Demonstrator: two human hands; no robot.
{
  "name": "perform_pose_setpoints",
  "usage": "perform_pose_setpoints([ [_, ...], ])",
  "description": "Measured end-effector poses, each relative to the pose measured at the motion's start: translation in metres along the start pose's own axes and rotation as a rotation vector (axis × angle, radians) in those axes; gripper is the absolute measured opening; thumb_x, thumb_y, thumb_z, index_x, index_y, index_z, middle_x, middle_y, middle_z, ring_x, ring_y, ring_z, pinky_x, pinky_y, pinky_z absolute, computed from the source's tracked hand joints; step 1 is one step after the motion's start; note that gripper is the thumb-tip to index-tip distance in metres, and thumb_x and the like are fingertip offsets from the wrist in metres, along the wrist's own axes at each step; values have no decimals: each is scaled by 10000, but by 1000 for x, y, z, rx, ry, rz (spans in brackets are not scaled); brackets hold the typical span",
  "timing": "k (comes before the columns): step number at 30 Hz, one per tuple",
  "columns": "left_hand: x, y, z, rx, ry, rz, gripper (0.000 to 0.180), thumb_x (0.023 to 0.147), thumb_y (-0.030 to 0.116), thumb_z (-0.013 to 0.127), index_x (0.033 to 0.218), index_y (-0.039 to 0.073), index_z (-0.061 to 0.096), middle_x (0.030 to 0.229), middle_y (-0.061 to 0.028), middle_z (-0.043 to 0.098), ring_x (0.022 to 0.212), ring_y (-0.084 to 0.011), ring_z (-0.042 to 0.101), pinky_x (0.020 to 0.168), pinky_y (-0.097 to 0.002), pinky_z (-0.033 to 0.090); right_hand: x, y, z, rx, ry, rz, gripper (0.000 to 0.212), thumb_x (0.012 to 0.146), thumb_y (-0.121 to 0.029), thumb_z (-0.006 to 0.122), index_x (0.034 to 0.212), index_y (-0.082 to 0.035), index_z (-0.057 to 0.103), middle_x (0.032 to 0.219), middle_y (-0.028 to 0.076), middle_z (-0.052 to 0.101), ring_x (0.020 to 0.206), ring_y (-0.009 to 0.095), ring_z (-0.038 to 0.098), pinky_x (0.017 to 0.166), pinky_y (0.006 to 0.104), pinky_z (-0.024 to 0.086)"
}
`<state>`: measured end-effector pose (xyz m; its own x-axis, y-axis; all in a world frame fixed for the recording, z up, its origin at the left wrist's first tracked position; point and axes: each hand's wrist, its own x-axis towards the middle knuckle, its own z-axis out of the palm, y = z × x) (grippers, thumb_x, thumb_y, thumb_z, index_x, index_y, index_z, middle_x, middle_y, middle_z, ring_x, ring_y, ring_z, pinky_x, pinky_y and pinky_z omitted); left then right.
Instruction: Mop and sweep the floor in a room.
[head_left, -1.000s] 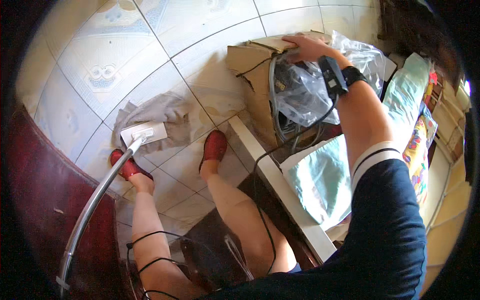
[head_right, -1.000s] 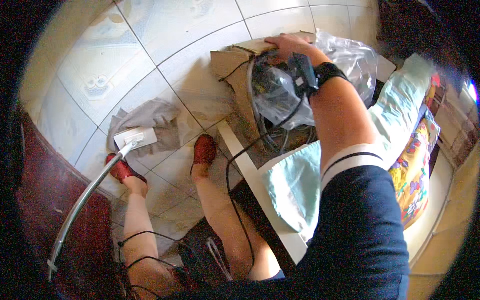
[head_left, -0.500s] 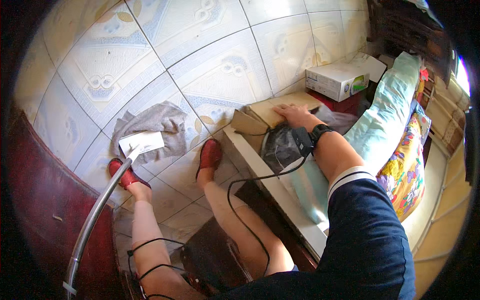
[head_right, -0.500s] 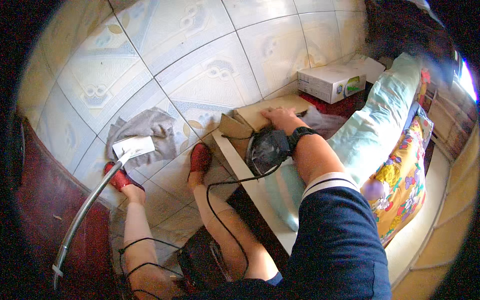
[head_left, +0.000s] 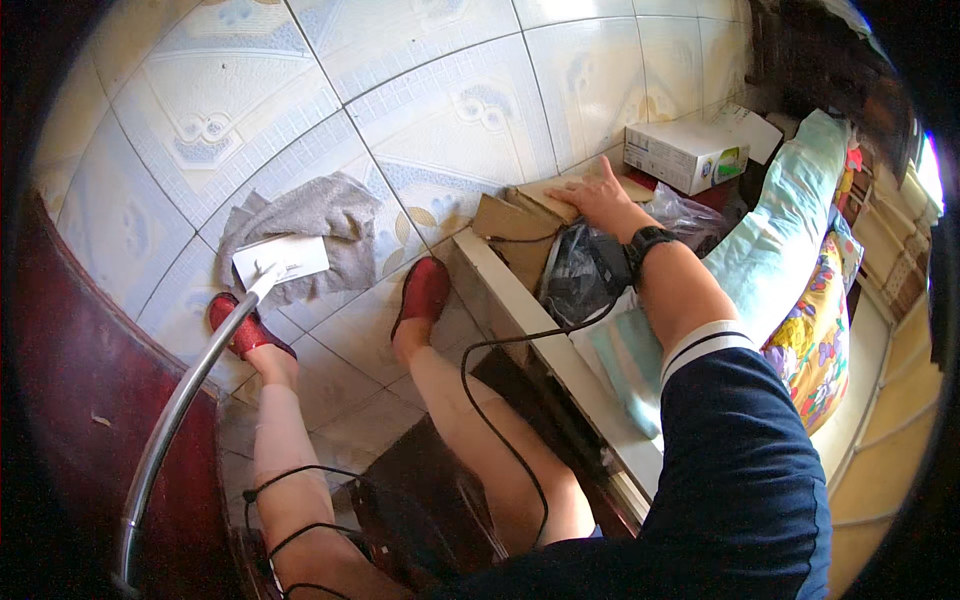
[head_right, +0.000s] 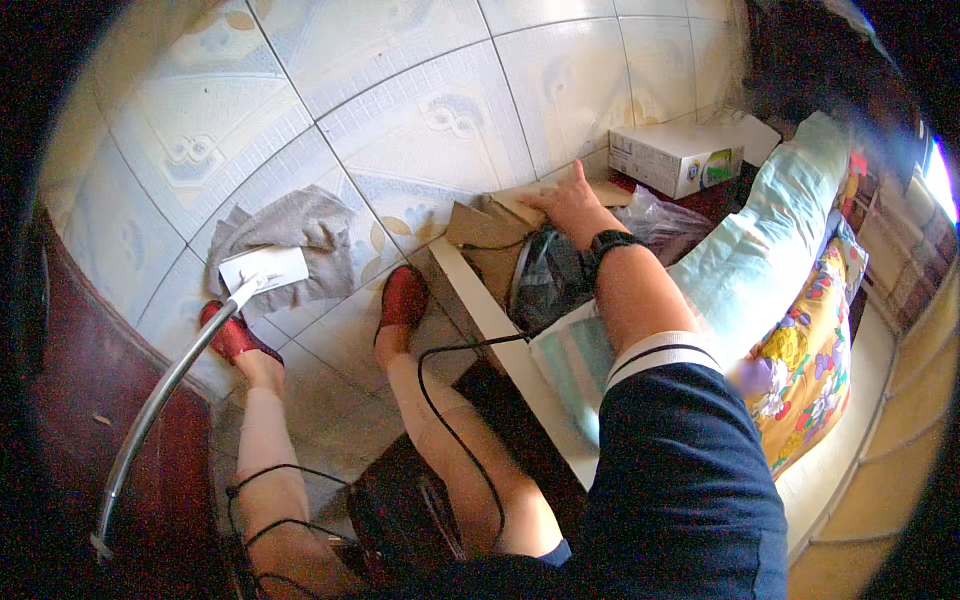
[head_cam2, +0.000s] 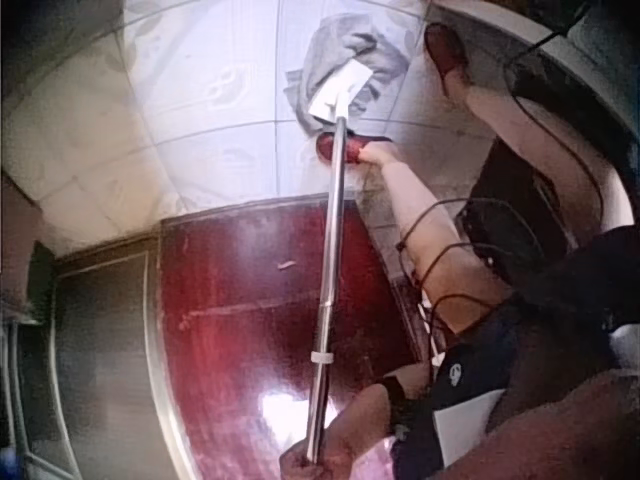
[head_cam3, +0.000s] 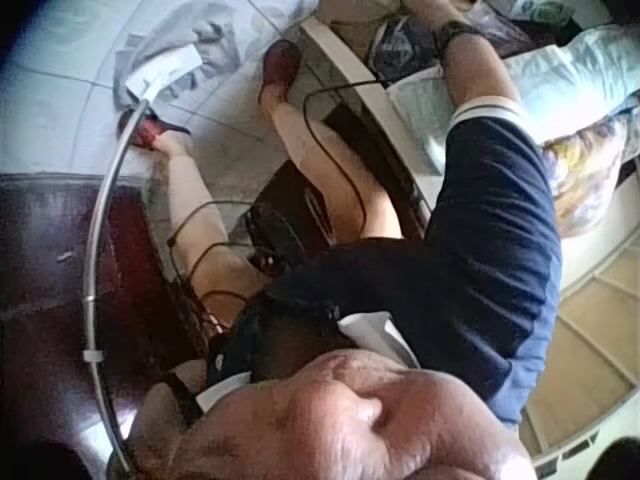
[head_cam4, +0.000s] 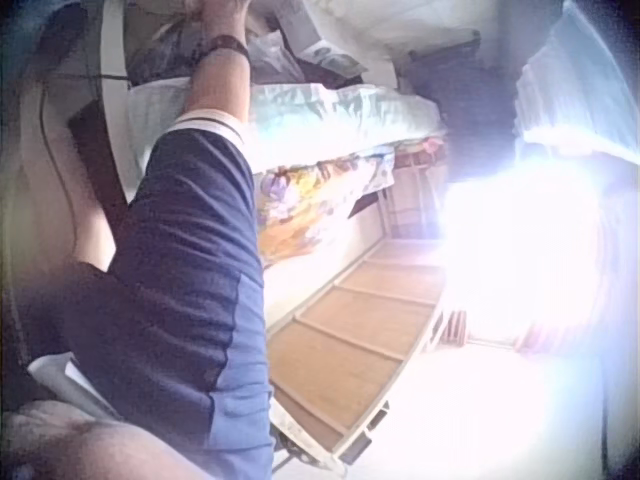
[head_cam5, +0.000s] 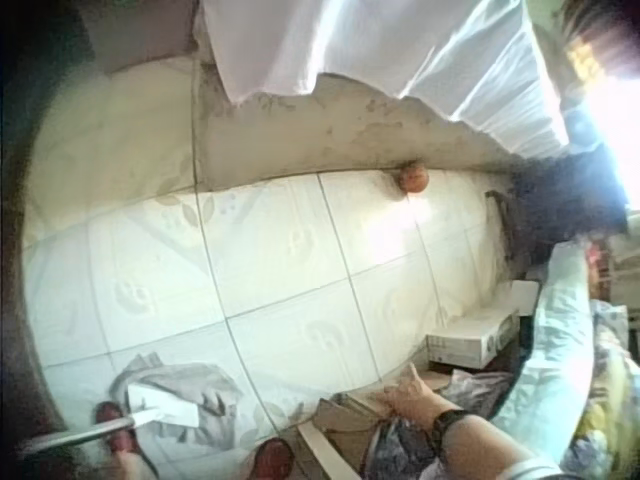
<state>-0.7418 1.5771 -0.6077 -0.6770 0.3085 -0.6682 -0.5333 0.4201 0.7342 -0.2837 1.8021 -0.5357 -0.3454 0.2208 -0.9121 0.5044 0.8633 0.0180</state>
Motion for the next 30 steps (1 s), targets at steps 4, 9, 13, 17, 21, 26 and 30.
perform_pose_setpoints([
  [4, -1, 2, 4, 0, -8, -7, 471, 835, 327, 492, 1224, 93, 367, 1257, -38, 377, 1142, -176, 350, 974, -304, 243, 24, -1, -50, 294, -543, 82, 576, 778, -145, 497, 1301, -255, 283, 1026, 59, 568, 968, 196, 540, 825, 548, 315],
  [9, -6, 8, 10, 0, -14, 0, 473, 831, 347, 494, 1214, 97, 374, 1242, -32, 386, 1130, -172, 355, 966, -302, 246, 63, -53, -46, 541, 120, -546, 512, 757, -188, 522, 1248, -245, 387, 1204, 113, 450, 1149, 291, 387, 835, 592, 325],
  [13, -13, 12, 15, 8, -25, 1, 474, 827, 363, 496, 1205, 100, 380, 1230, -28, 394, 1120, -169, 360, 960, -300, 249, 37, -82, -35, 213, -223, -103, 394, 772, -262, 512, 1164, -289, 488, 1307, 54, 339, 1256, 321, 169, 840, 663, 264],
  [17, -13, 16, 16, 3, -2, -5, 477, 824, 378, 498, 1197, 104, 386, 1219, -23, 402, 1111, -166, 364, 954, -298, 251, 35, -94, 13, 142, -424, -172, 392, 776, -314, 516, 1163, -253, 497, 1309, 13, 346, 1279, 314, 69, 833, 669, 246],
  [21, -9, 3, 10, -9, 1, -27, 451, 824, 386, 491, 1173, 112, 411, 1194, -16, 422, 1091, -156, 377, 941, -285, 263, 26, -92, 101, 389, -333, -272, 356, 761, -318, 546, 1086, -176, 564, 1126, 56, 533, 1210, 299, 281, 792, 580, 338],
  [26, -2, -6, -13, -17, 36, -67, 412, 827, 393, 480, 1137, 124, 449, 1158, -5, 452, 1062, -142, 397, 922, -264, 282, 41, -77, -36, 862, -408, -276, 308, 709, -164, 522, 1004, -134, 605, 936, 142, 602, 887, 294, 556, 764, 381, 429],
  [30, -4, 1, -5, -43, 17, -82, 385, 829, 399, 470, 1108, 134, 479, 1130, 3, 476, 1038, -131, 413, 908, -247, 297, 71, -65, -86, 871, 74, 140, 393, 720, -100, 430, 1086, -162, 558, 982, 132, 591, 940, 293, 546, 818, 361, 431],
])
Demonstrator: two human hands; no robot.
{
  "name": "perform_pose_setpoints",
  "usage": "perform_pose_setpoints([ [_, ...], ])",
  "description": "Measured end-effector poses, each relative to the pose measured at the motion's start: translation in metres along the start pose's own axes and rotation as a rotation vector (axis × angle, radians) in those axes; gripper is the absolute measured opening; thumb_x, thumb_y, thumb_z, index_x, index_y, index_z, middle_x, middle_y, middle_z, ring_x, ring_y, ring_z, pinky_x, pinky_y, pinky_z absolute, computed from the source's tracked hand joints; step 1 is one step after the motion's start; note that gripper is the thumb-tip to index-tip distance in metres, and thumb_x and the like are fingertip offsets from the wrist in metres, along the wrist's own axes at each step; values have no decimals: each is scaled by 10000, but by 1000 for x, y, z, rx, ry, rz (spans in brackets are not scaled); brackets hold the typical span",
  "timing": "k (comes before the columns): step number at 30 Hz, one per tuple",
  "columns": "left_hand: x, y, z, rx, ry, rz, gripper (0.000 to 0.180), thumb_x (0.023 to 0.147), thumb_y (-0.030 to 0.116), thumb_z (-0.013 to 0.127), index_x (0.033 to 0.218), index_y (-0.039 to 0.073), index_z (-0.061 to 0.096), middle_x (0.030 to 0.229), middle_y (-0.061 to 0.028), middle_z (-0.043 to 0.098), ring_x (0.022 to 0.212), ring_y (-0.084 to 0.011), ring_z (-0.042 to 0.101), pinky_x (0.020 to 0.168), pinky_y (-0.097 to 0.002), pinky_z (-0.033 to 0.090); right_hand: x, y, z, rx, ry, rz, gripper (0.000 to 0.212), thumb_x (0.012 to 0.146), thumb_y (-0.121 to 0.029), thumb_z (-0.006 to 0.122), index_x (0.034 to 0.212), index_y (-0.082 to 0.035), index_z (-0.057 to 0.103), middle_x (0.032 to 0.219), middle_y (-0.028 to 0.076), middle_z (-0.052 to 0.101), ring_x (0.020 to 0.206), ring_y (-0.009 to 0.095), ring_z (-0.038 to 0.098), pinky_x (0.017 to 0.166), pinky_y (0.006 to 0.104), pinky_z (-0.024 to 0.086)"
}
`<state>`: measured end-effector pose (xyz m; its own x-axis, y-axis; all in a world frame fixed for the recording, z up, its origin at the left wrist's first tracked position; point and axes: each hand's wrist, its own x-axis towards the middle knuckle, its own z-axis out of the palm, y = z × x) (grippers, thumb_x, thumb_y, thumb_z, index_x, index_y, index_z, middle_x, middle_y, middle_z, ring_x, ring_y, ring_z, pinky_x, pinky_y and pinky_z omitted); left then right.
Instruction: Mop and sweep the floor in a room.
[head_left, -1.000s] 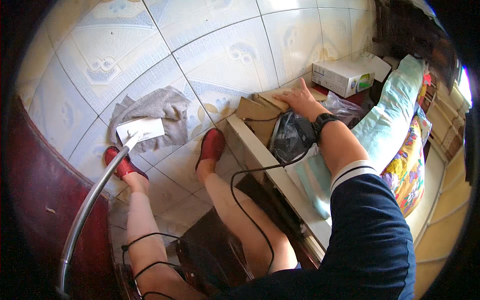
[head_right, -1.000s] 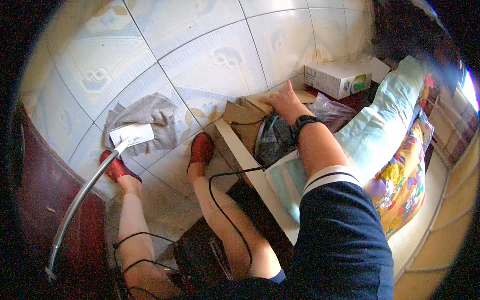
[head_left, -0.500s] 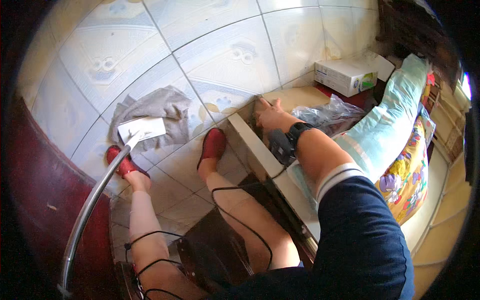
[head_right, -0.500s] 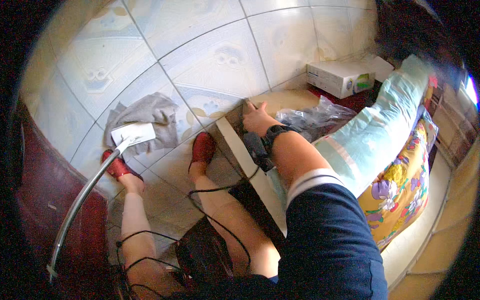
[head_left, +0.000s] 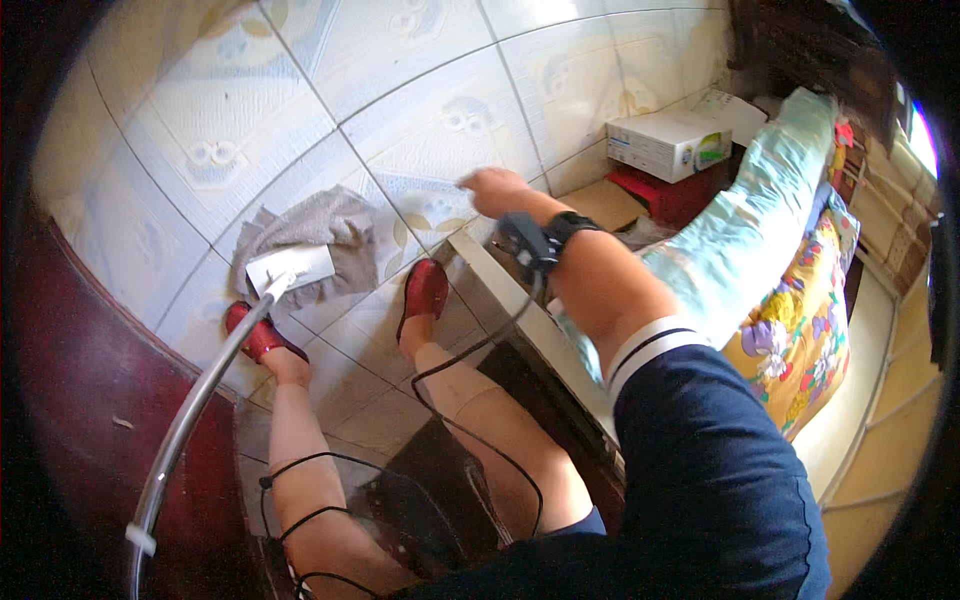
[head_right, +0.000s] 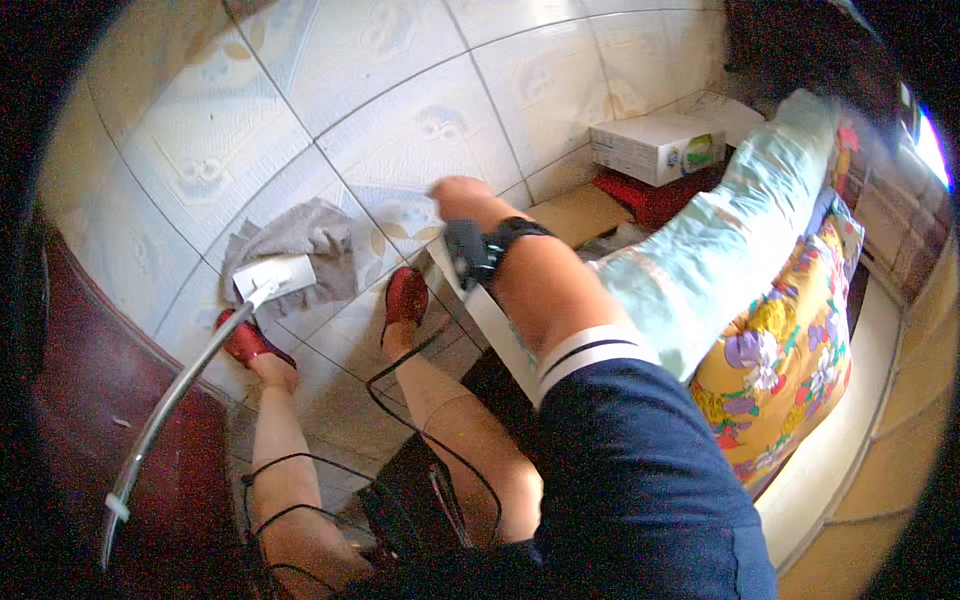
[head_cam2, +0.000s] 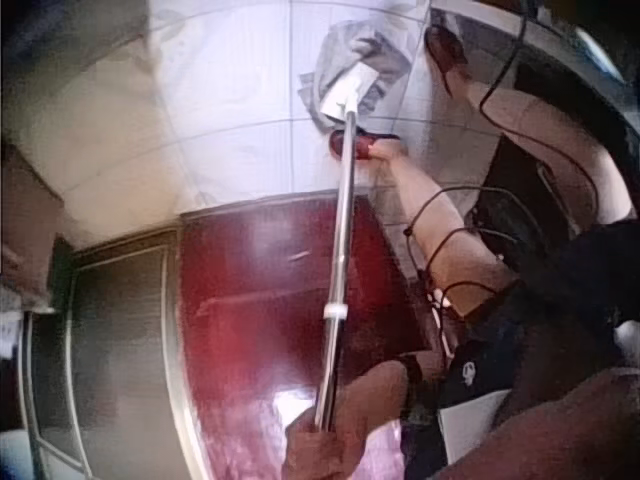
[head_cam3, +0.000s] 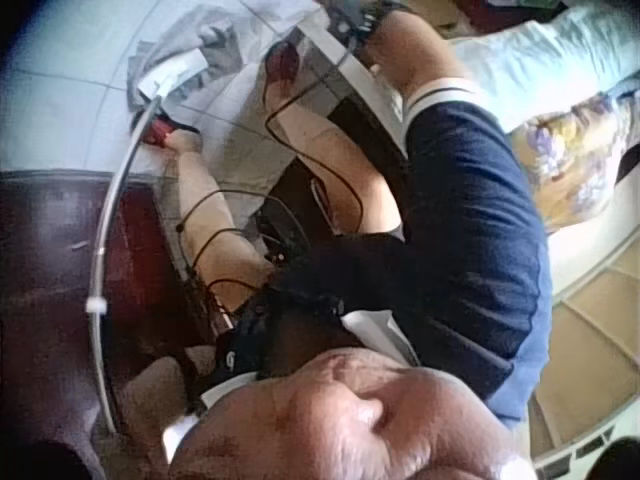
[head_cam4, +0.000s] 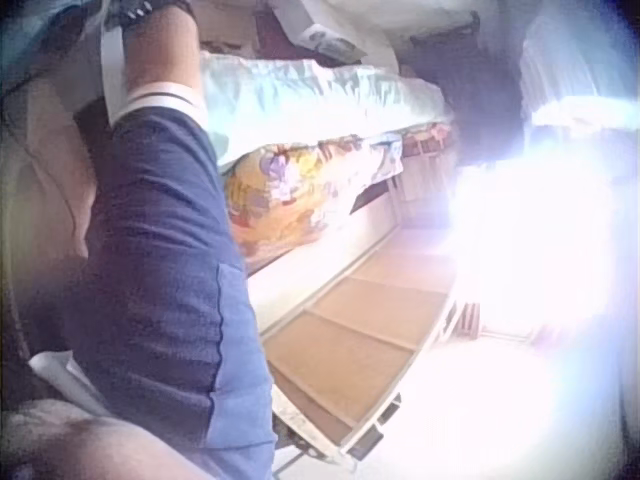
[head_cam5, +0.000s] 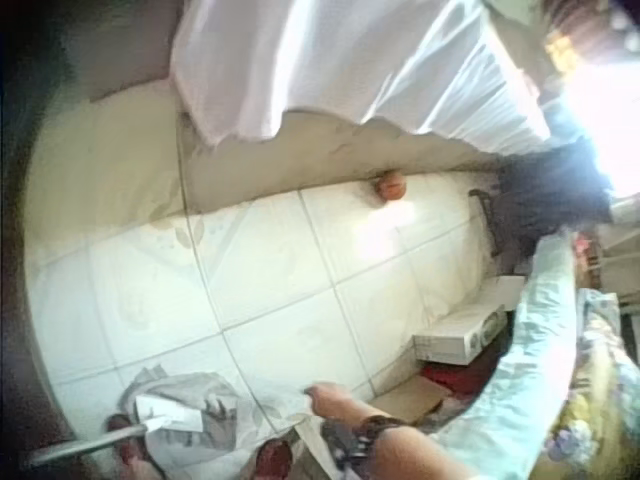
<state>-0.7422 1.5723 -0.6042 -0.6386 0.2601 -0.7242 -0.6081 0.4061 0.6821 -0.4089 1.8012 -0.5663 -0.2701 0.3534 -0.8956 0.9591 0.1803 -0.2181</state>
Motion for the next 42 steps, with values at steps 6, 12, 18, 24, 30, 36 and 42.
perform_pose_setpoints([
  [6, -131, 298, 35, 265, -569, 585, 145, 835, 229, 442, 805, 88, 457, 689, -8, 410, 631, -116, 371, 578, -247, 294, -43, -184, -31, 813, 439, -75, 287, 774, -100, 444, 1030, -105, 572, 921, 180, 585, 839, 319, 574, 719, 381, 458],
  [12, -227, 400, 94, 151, -902, 718, 129, 806, 75, 418, 681, 49, 437, 524, -9, 367, 472, -84, 318, 432, -233, 268, -225, -261, 31, 739, 128, -284, 235, 805, -159, 461, 991, -56, 559, 877, 173, 575, 781, 346, 547, 682, 402, 443],
  [18, -243, 417, 45, 504, -801, 633, 174, 862, 158, 426, 849, 12, 520, 688, -34, 501, 587, -88, 422, 556, -210, 357, -360, -237, 91, 858, 296, -152, 256, 775, -146, 497, 1013, -96, 579, 925, 145, 600, 865, 294, 570, 746, 355, 447],
  [24, -322, 467, 12, 318, -925, 653, 439, 766, 108, 529, 1162, -39, 412, 933, -100, 524, 878, -176, 509, 858, -336, 394, -425, -221, 85, 1019, 429, 63, 248, 775, -163, 482, 978, -78, 597, 909, 158, 598, 848, 299, 576, 733, 351, 451],
  [30, -408, 505, -24, 162, -997, 970, 544, 778, 257, 557, 1184, -53, 371, 864, -116, 519, 725, -181, 512, 787, -393, 434, -502, -200, 104, 860, 255, 167, 288, 771, -209, 512, 1022, -85, 580, 952, 152, 594, 882, 278, 576, 771, 334, 442],
  [36, -458, 500, -52, 130, -1197, 1080, 562, 779, 291, 566, 1159, -79, 380, 752, -98, 509, 677, -170, 515, 722, -382, 469, -524, -172, 148, 828, 398, 160, 321, 737, -169, 545, 1033, -45, 565, 926, 143, 610, 841, 226, 594, 738, 314, 455],
  [42, -459, 490, -81, 369, -1211, 983, 162, 819, 89, 519, 869, -53, 579, 618, -71, 521, 512, -105, 464, 482, -212, 364, -503, -276, 125, 929, 401, -69, 301, 772, -204, 526, 1050, -92, 563, 930, 140, 603, 855, 268, 577, 763, 317, 438],
])
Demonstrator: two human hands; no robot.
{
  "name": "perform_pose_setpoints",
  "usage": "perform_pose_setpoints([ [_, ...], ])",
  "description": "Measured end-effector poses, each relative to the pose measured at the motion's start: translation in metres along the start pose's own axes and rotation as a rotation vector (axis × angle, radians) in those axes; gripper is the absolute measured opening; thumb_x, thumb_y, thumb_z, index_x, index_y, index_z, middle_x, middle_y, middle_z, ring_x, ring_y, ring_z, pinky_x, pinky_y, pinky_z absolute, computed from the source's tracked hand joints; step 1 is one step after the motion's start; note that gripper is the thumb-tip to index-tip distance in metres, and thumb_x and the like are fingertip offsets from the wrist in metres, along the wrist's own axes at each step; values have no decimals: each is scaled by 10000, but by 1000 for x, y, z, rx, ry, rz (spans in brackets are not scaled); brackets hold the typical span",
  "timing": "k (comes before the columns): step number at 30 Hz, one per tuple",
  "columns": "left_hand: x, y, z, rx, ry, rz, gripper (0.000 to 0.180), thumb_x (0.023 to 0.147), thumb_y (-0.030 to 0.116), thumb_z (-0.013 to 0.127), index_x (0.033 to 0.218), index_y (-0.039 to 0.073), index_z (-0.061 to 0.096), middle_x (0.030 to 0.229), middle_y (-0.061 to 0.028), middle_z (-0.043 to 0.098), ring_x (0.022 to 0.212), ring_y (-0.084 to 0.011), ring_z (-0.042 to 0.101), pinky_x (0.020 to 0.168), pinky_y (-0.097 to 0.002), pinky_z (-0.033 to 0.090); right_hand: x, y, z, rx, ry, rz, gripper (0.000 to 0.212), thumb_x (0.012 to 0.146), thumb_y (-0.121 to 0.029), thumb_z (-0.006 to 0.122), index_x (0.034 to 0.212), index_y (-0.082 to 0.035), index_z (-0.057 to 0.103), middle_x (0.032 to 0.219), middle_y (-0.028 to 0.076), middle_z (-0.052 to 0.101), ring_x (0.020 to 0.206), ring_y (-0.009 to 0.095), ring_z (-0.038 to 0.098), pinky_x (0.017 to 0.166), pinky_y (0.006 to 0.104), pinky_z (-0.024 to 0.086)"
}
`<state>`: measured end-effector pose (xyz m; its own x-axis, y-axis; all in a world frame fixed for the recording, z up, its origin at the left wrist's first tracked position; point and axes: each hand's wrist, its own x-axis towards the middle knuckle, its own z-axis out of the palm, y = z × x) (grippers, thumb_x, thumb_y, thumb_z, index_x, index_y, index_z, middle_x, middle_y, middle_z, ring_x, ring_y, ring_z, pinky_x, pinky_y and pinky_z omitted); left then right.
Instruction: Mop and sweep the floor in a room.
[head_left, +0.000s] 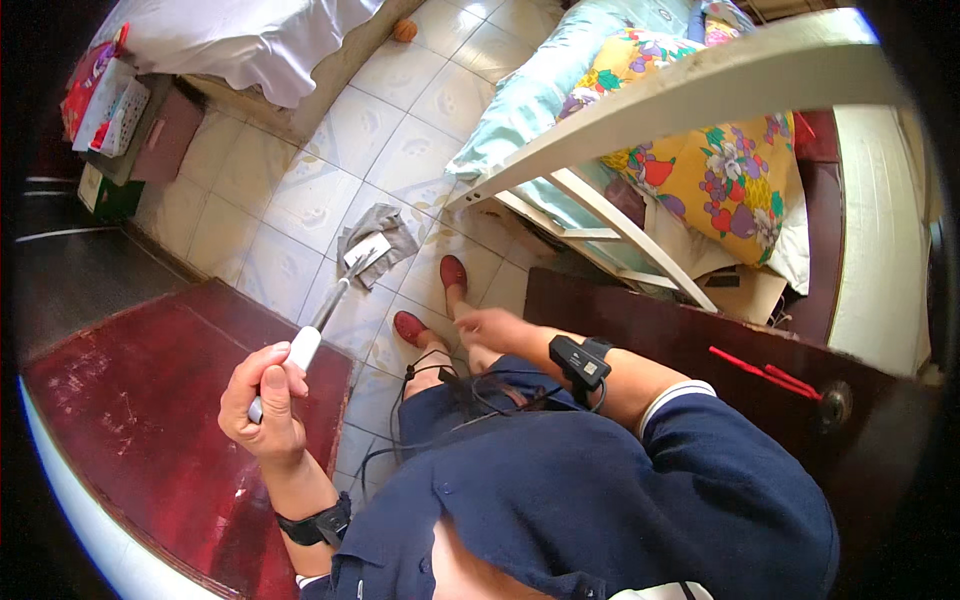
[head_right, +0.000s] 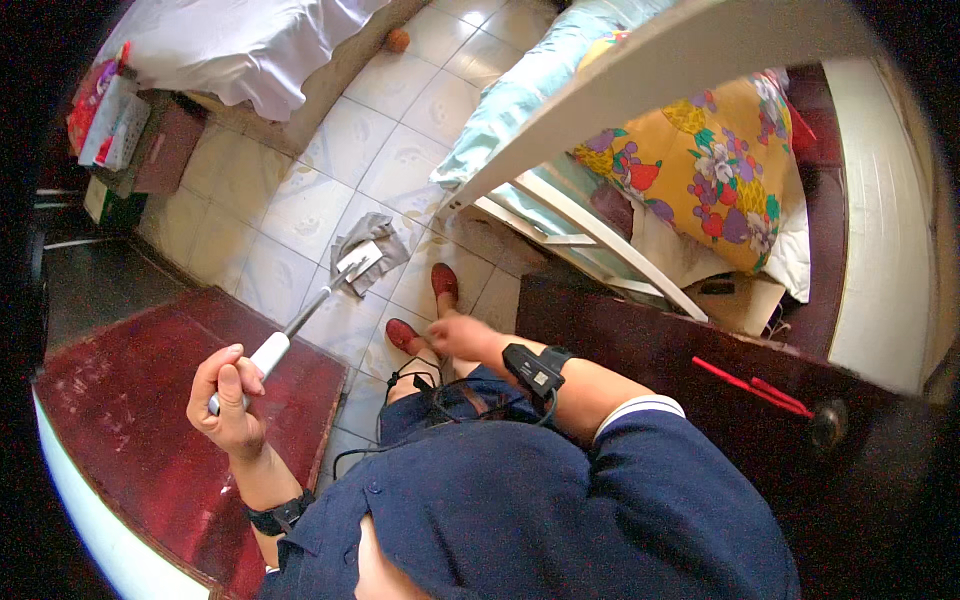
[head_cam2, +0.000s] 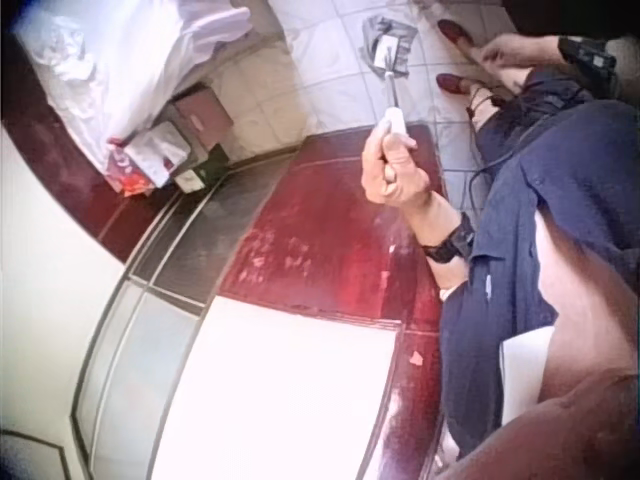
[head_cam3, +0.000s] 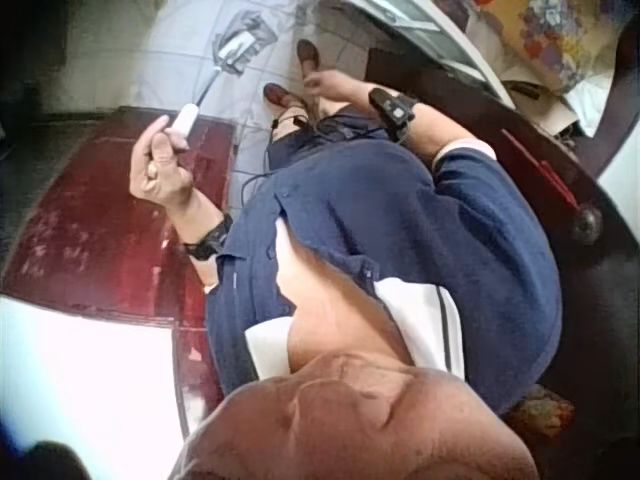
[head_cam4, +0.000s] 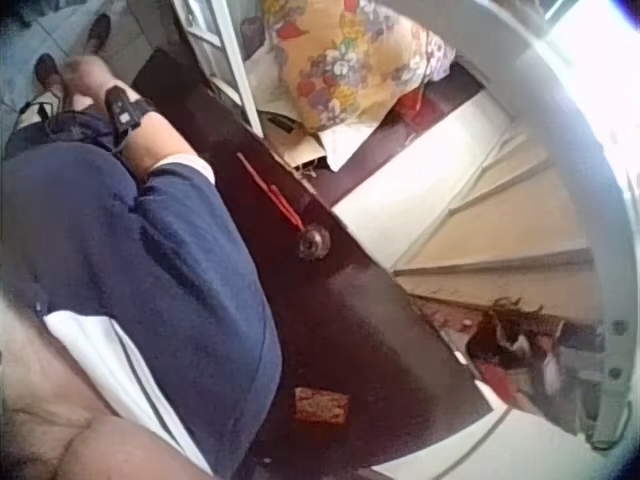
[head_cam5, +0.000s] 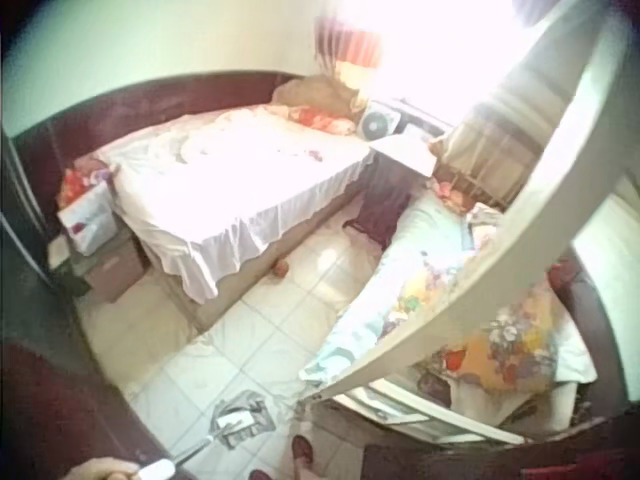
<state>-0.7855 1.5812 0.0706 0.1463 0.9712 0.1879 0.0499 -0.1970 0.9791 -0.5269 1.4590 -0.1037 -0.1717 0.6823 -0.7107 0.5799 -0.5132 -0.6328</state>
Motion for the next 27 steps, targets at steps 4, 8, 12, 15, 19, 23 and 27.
perform_pose_setpoints([
  [4, -7, -2, -22, -60, 80, -59, 178, 835, 93, 491, 891, -59, 564, 562, -52, 490, 500, -99, 442, 474, -217, 355, -14, -36, 22, 63, -174, -157, 305, 772, -239, 525, 1031, -85, 573, 947, 132, 599, 881, 272, 561, 796, 324, 418],
  [8, 0, 1, -35, -70, 96, -115, 197, 845, 99, 486, 933, -59, 563, 571, -49, 497, 517, -108, 453, 503, -229, 382, -13, -27, 8, -259, -101, -51, 304, 749, -233, 514, 998, -75, 585, 918, 138, 606, 847, 304, 569, 763, 371, 440],
  [12, 2, -3, -36, -28, 36, -136, 220, 847, 98, 487, 980, -63, 558, 599, -58, 517, 547, -117, 479, 524, -235, 405, 1, -30, -9, -244, 78, -75, 307, 734, -225, 506, 992, -80, 591, 920, 160, 599, 864, 313, 563, 771, 377, 438],
  [15, -1, 0, -36, -23, 32, -135, 218, 834, 90, 507, 993, -49, 563, 595, -58, 529, 541, -108, 486, 527, -226, 400, 11, -47, -9, -195, 93, -88, 362, 717, -229, 512, 1045, -84, 559, 943, 172, 590, 886, 322, 553, 781, 380, 436],
  [19, -8, 6, -27, 5, 29, -199, 201, 800, 59, 547, 971, -41, 583, 610, -66, 552, 514, -95, 493, 487, -197, 380, 37, -72, 4, -294, 55, -137, 506, 696, -203, 552, 1169, -59, 446, 1072, 179, 530, 949, 322, 524, 798, 369, 433],
  [23, -4, 9, -23, 74, -48, -126, 165, 758, 30, 559, 903, -35, 606, 599, -81, 573, 507, -112, 528, 485, -210, 413, 84, -101, 36, -259, 5, -207, 540, 681, -181, 580, 1179, -44, 421, 1150, 177, 463, 1002, 327, 492, 841, 373, 409],
  [27, -5, 11, -24, 236, -121, -27, 142, 721, 38, 540, 834, -27, 597, 552, -93, 571, 518, -184, 572, 530, -270, 455, 144, -108, 84, -186, 320, -625, 487, 649, -166, 621, 1098, -60, 467, 1100, 149, 463, 988, 306, 493, 917, 389, 343],
])
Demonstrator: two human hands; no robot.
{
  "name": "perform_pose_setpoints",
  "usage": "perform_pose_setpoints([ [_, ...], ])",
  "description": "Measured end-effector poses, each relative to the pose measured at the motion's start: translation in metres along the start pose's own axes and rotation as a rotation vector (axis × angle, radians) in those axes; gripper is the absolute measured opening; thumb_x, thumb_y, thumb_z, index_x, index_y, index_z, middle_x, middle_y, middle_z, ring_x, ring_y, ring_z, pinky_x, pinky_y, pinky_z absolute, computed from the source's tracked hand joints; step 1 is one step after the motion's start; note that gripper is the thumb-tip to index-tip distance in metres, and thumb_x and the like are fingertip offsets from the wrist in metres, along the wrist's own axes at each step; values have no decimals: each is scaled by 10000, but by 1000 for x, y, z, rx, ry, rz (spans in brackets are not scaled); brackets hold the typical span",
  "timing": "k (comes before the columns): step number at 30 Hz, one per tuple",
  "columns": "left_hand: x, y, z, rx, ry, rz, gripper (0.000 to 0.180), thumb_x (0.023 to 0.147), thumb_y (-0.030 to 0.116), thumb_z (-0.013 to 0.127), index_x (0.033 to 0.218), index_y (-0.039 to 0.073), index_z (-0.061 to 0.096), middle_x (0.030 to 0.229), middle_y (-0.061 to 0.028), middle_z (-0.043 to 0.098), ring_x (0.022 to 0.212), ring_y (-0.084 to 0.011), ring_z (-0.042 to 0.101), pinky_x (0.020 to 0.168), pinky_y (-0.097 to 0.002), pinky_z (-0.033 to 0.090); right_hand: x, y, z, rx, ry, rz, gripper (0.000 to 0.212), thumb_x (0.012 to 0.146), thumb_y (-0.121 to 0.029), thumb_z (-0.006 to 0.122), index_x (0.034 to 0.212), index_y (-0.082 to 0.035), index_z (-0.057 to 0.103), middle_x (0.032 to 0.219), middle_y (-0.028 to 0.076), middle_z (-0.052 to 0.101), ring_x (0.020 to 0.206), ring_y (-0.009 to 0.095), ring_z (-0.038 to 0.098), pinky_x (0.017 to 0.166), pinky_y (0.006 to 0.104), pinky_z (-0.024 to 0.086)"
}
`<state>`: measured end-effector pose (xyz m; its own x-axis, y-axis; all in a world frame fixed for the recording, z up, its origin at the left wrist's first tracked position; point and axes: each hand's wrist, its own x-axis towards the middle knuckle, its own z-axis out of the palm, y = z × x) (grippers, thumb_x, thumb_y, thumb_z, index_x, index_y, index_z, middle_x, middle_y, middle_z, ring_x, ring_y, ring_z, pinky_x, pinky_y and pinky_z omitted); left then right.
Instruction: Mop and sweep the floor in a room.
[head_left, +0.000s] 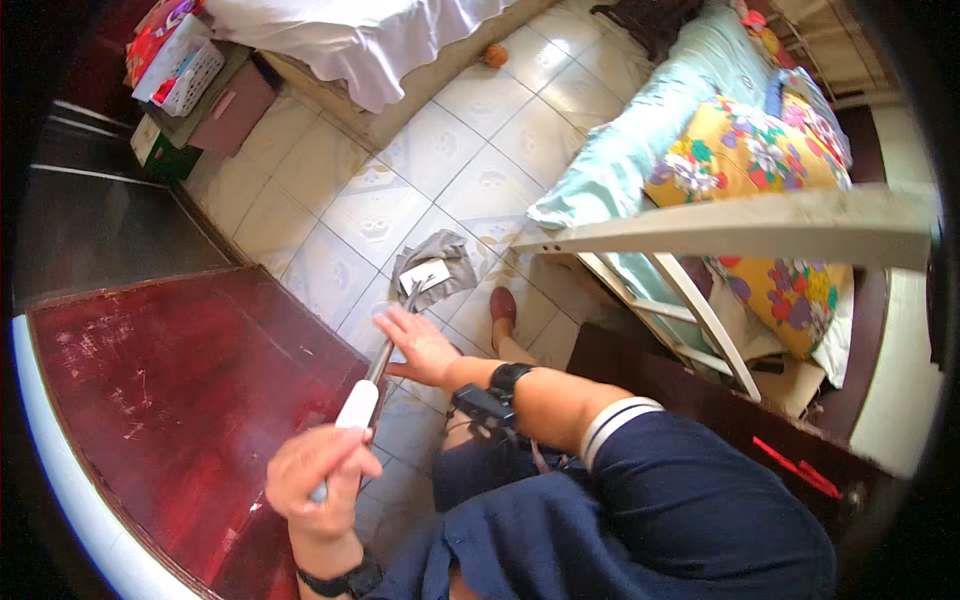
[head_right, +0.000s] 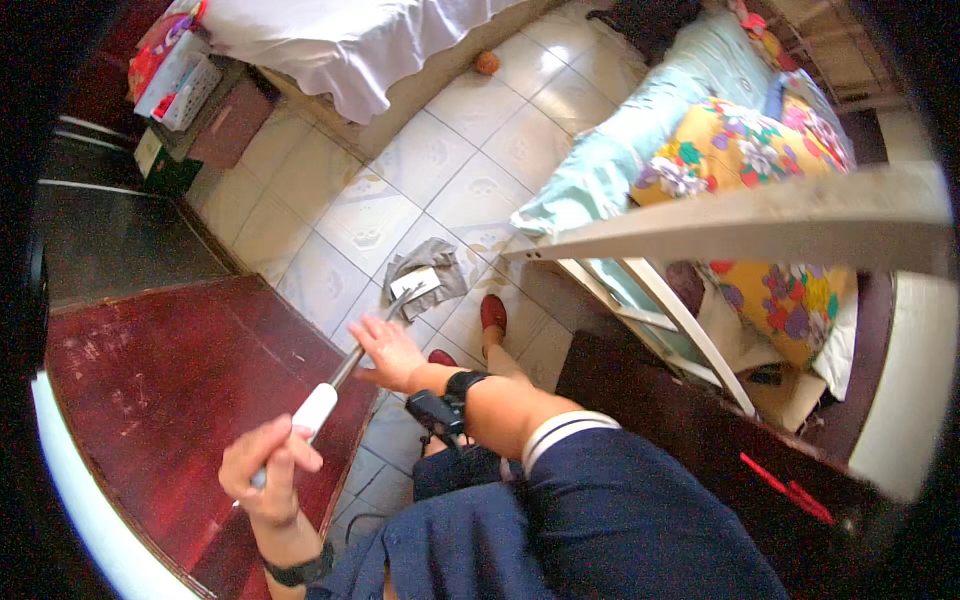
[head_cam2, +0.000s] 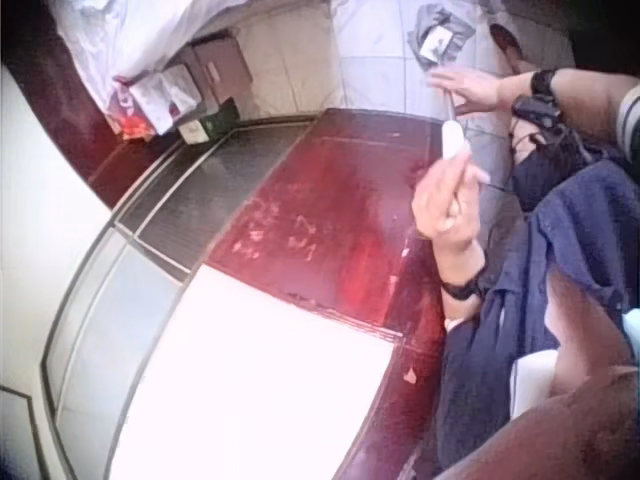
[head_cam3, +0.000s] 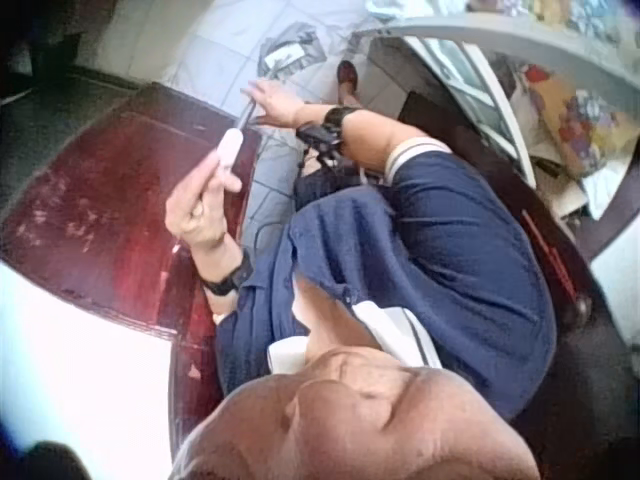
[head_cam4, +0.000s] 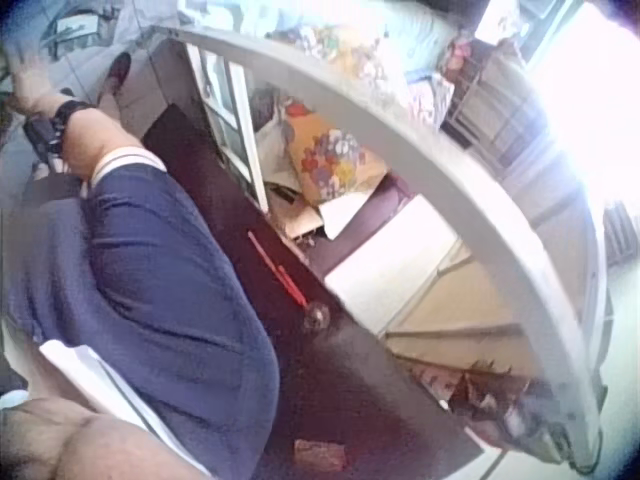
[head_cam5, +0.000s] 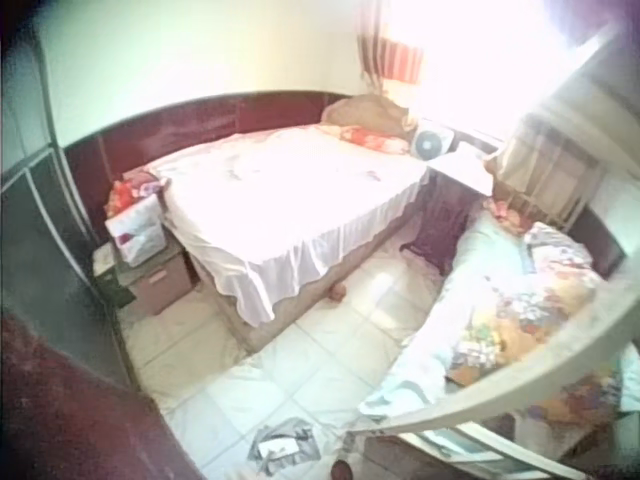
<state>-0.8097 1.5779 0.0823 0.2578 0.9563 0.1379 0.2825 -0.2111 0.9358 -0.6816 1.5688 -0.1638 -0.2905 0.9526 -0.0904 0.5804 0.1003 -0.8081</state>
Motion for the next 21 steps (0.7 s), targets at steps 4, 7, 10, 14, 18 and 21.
perform_pose_setpoints([
  [4, -47, 12, -43, 560, -117, -240, 313, 676, -14, 556, 988, -45, 567, 765, -164, 625, 694, -253, 619, 697, -322, 476, 38, -10, 31, -95, -460, -94, 275, 625, -193, 621, 875, -98, 555, 887, 65, 563, 933, 224, 527, 952, 476, 264],
  [7, -54, 37, -41, 753, -193, -478, 259, 827, 109, 464, 1032, -17, 559, 1076, -137, 554, 973, -236, 545, 815, -307, 431, 35, -20, 51, -355, -587, -424, 144, 666, -206, 548, 772, -114, 579, 783, 13, 582, 888, 176, 543, 959, 522, 212],
  [10, -89, 24, -47, 624, -236, -701, 258, 826, 46, 461, 1066, -19, 531, 1074, -161, 543, 990, -266, 532, 840, -312, 417, 22, -11, 66, -469, -672, -473, 153, 707, -187, 469, 768, -114, 589, 781, 12, 584, 852, 173, 549, 959, 510, 208],
  [14, -107, -29, -30, 530, -348, -834, 349, 799, 153, 521, 1133, 51, 503, 1044, -192, 543, 933, -302, 544, 768, -357, 434, 21, 43, 62, -530, -714, -377, 131, 698, -186, 498, 769, -137, 597, 794, 11, 585, 866, 185, 546, 971, 521, 178],
  [18, -86, -108, 29, 147, -261, -1052, 506, 701, 84, 626, 1168, -14, 459, 1016, -203, 572, 914, -173, 562, 769, -262, 422, 44, 121, 14, -684, -689, -119, 211, 697, -191, 531, 900, -146, 570, 885, 22, 564, 934, 186, 523, 919, 539, 246],
  [21, -14, -152, 76, 103, -369, -911, 529, 709, 128, 633, 1188, 6, 445, 966, -181, 593, 858, -147, 560, 750, -258, 425, 69, 190, -43, -760, -519, 112, 268, 702, -158, 532, 969, -132, 523, 960, 31, 530, 976, 184, 481, 821, 536, 317],
])
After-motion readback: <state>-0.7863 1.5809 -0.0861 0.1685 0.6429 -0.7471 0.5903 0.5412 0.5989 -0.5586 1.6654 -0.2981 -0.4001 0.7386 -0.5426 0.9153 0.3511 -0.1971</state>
